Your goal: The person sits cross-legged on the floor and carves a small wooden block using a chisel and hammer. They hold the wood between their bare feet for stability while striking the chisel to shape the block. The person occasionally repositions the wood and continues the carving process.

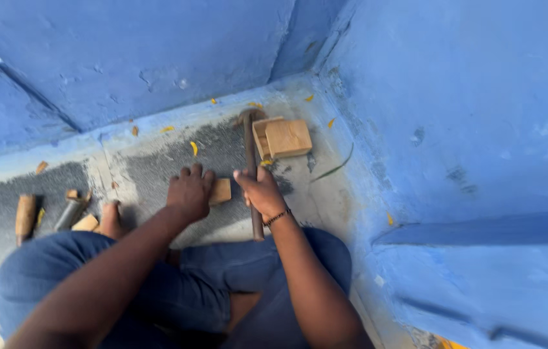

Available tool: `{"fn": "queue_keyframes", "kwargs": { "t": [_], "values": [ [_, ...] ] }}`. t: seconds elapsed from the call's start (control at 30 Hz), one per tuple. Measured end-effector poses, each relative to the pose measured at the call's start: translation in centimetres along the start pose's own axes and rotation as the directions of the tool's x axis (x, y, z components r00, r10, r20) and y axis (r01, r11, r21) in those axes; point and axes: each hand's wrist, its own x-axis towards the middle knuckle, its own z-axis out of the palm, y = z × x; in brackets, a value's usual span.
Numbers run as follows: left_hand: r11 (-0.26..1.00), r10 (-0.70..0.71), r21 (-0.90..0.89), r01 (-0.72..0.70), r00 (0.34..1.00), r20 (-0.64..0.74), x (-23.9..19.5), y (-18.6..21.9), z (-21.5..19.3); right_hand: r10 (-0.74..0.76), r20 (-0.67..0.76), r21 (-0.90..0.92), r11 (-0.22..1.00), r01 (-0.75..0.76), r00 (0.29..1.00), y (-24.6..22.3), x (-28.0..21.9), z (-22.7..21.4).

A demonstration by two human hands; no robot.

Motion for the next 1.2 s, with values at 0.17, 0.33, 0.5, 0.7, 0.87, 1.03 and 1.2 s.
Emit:
{"fn": "queue_keyframes", "kwargs": {
  "t": [0.17,0.33,0.5,0.7,0.87,1.03,1.2],
  "values": [
    [0.963,-0.109,-0.229,0.138,0.985,0.135,-0.7,-3.2,1.0,0.215,0.266,0.199,0.942,-0.272,0.940,2.6,1.1,-1.0],
    [0.932,-0.147,-0.316,0.175,0.983,0.111,-1.4,-3.4,0.8,0.176,0.012,-0.014,0.984,-0.175,0.984,4.0,0.0,0.9],
    [0.882,-0.156,-0.426,0.203,0.977,0.144,-1.2,-5.3,1.9,0.104,-0.178,-0.094,0.988,-0.122,0.978,6.2,-1.4,1.9],
    [0.293,-0.134,-0.917,0.270,0.961,0.240,1.8,-9.4,3.9,0.198,-0.248,-0.148,0.960,-0.239,0.948,6.3,-3.1,3.8],
    [-0.431,-0.072,-0.872,0.232,0.954,0.290,0.9,-11.2,1.8,0.170,-0.266,-0.170,0.961,-0.220,0.949,5.5,-3.6,7.9],
    [-0.524,-0.172,-0.797,0.301,0.879,0.445,0.7,-13.8,2.3,0.192,-0.159,-0.250,0.941,-0.227,0.969,5.6,-1.3,9.5],
    [-0.528,-0.188,-0.750,0.399,0.806,0.561,5.0,-15.0,7.5,0.197,-0.008,-0.198,0.961,-0.194,0.980,9.1,-0.1,7.4]
  ]
}}
